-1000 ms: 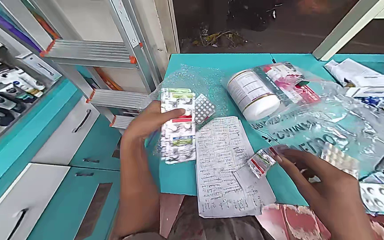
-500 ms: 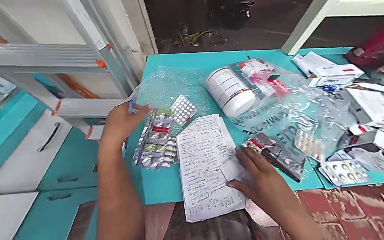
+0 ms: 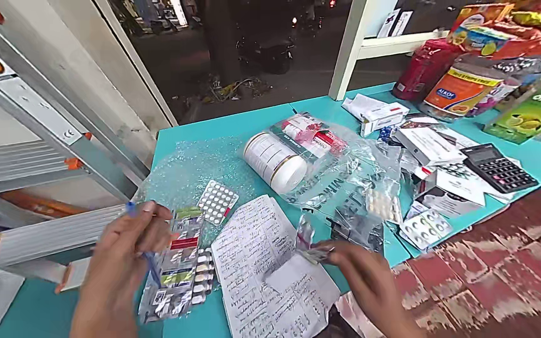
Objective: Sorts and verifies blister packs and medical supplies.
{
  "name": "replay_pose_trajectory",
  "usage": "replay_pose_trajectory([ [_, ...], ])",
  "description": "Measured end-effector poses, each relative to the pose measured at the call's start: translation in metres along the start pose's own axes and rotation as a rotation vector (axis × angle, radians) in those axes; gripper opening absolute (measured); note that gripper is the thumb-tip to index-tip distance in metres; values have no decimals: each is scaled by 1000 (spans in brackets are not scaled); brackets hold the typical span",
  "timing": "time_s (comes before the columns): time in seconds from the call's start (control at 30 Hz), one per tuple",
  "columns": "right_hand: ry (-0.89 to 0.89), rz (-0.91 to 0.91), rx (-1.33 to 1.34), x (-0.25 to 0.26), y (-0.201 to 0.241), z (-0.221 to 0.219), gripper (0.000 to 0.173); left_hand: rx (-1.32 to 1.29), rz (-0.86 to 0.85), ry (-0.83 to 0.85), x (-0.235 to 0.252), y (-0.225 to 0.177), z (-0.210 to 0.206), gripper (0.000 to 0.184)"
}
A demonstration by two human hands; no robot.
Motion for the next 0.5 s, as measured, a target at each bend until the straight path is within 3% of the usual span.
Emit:
replay_pose_trajectory([
  [0.07,-217,-259,484,4,-4,-1,20,-89,-8,243,-6,-2,-30,29],
  [0.13,-338,-443,796,9,-8,-7,16,-105,-13,453,-15,0,-60,29],
  [0.2,-359,-509,942,13,-11,-15,17,-50,-4,596,-23,3,-85,31],
  [0.27,-341,-499,923,13,-10,-21,16,20,25,696,-30,4,-104,42],
  [0.37,-146,-164,472,10,4,-24,21,87,22,768,-34,2,-119,60],
  [0.43,53,171,88,4,23,-30,24,155,6,723,-34,1,-120,46],
  [0.5,222,428,-159,-4,42,-42,16,181,-54,683,-32,0,-118,32],
])
Point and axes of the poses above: each hand's wrist, its own x-axis towards the middle knuckle, its own z-axis out of the back of the hand, y = z × x, the point moved 5 cm from there along x, towards the middle knuckle, and after that the axes turned 15 degrees about x, right-handed, at the moved point
